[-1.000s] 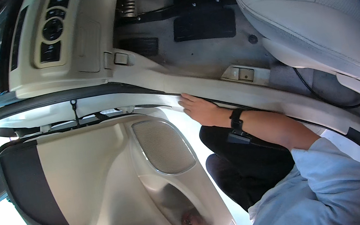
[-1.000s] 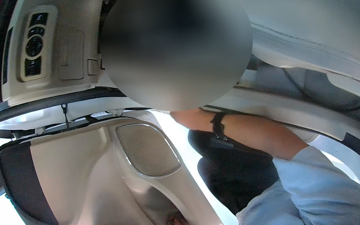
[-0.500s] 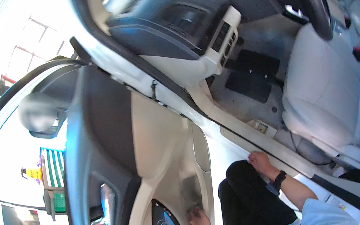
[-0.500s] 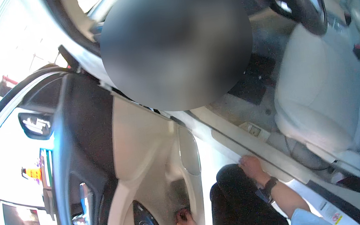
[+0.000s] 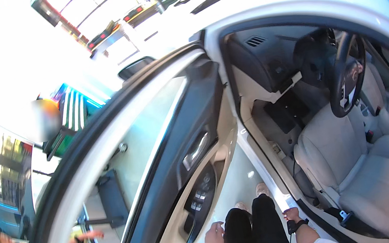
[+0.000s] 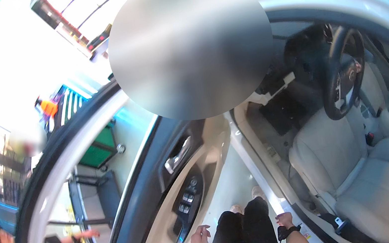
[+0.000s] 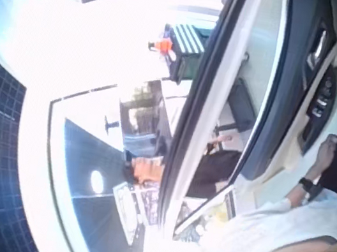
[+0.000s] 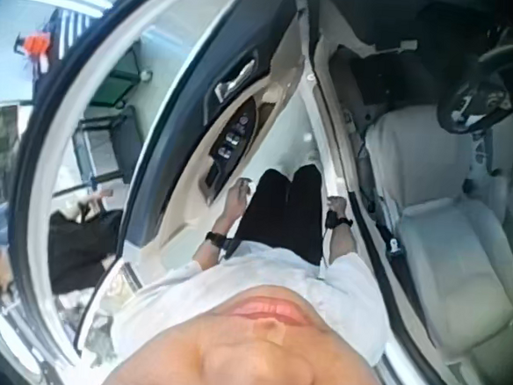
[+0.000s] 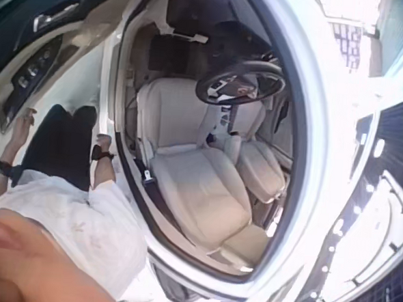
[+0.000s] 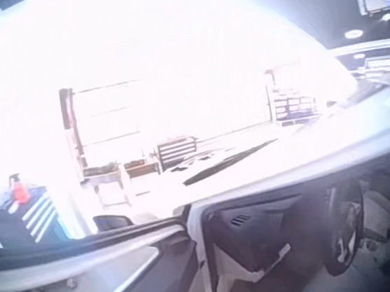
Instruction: Repairing a car taillight assembly using a socket wrench, then walking to a car to inspect the lower dashboard interior.
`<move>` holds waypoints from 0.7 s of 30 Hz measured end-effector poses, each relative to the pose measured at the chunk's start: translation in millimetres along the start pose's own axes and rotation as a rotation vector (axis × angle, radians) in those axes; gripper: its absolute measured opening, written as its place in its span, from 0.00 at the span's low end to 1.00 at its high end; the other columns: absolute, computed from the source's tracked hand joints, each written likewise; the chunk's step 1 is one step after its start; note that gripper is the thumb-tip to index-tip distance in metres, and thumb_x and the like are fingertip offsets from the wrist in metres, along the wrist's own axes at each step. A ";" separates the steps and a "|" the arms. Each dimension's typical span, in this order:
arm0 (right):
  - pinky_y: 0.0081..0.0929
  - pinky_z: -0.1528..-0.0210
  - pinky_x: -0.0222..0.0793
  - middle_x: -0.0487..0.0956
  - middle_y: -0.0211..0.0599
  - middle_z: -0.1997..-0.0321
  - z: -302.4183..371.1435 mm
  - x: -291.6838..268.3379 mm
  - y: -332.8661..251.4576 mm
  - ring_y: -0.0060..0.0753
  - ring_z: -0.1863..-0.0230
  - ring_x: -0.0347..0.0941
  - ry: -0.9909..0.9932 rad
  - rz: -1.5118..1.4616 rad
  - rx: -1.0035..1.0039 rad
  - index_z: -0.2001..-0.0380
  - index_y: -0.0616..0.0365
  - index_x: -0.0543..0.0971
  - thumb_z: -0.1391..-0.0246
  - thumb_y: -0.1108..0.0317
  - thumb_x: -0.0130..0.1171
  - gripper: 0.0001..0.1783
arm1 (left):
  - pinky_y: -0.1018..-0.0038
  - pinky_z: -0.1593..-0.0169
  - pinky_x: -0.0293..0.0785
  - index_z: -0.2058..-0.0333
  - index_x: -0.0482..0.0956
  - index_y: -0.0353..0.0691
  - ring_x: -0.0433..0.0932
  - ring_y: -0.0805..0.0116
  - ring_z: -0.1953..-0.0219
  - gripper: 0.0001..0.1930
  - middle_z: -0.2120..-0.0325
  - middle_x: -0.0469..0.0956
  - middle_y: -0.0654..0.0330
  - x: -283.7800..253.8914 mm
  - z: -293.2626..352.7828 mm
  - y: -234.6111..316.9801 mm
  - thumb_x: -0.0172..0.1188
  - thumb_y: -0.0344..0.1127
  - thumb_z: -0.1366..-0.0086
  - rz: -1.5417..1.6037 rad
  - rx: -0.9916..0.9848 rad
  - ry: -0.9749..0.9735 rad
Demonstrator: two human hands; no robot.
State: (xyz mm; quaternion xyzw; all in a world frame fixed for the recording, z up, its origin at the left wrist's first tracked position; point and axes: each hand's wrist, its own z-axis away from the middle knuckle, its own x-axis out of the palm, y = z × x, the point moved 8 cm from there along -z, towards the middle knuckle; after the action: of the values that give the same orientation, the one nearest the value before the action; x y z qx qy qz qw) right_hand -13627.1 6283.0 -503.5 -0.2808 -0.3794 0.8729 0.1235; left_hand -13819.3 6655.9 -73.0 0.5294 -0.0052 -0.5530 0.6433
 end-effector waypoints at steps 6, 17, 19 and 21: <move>0.27 0.84 0.68 0.78 0.41 0.80 72.4 -36.9 -161.3 0.28 0.83 0.73 0.134 -0.472 0.267 0.70 0.68 0.78 0.53 0.77 0.58 0.06 | 0.63 0.58 0.72 0.58 0.76 0.37 0.79 0.51 0.65 0.12 0.71 0.79 0.50 -80.3 124.5 -17.3 0.46 0.32 0.35 -0.030 -0.060 0.111; 0.27 0.81 0.72 0.80 0.42 0.72 128.0 -75.0 -220.1 0.33 0.80 0.76 0.005 -0.354 0.160 0.62 0.66 0.77 0.56 0.80 0.58 0.14 | 0.72 0.80 0.67 0.53 0.71 0.35 0.75 0.65 0.74 0.15 0.63 0.73 0.55 -228.7 430.9 -225.3 0.44 0.29 0.38 0.753 -0.377 1.243; 0.29 0.77 0.74 0.80 0.44 0.67 157.2 -89.6 -223.6 0.36 0.74 0.78 -0.024 -0.474 0.118 0.58 0.64 0.76 0.55 0.80 0.59 0.17 | 0.72 0.68 0.72 0.49 0.70 0.34 0.76 0.63 0.63 0.18 0.59 0.74 0.54 -281.4 461.9 -198.2 0.41 0.32 0.35 0.583 -0.334 1.444; 0.31 0.75 0.75 0.80 0.44 0.66 194.6 -99.8 -204.7 0.38 0.72 0.79 0.023 -0.346 0.187 0.57 0.64 0.75 0.54 0.79 0.59 0.16 | 0.72 0.54 0.71 0.47 0.70 0.32 0.75 0.61 0.53 0.19 0.54 0.74 0.52 -331.6 474.7 -211.2 0.41 0.34 0.32 0.498 -0.166 1.540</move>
State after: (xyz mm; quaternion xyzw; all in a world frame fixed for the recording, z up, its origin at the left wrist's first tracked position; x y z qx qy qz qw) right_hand -13659.1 6264.4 -206.3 -0.2087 -0.3376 0.8669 0.3016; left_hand -14378.4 6609.3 182.4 0.6951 0.3623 0.1271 0.6079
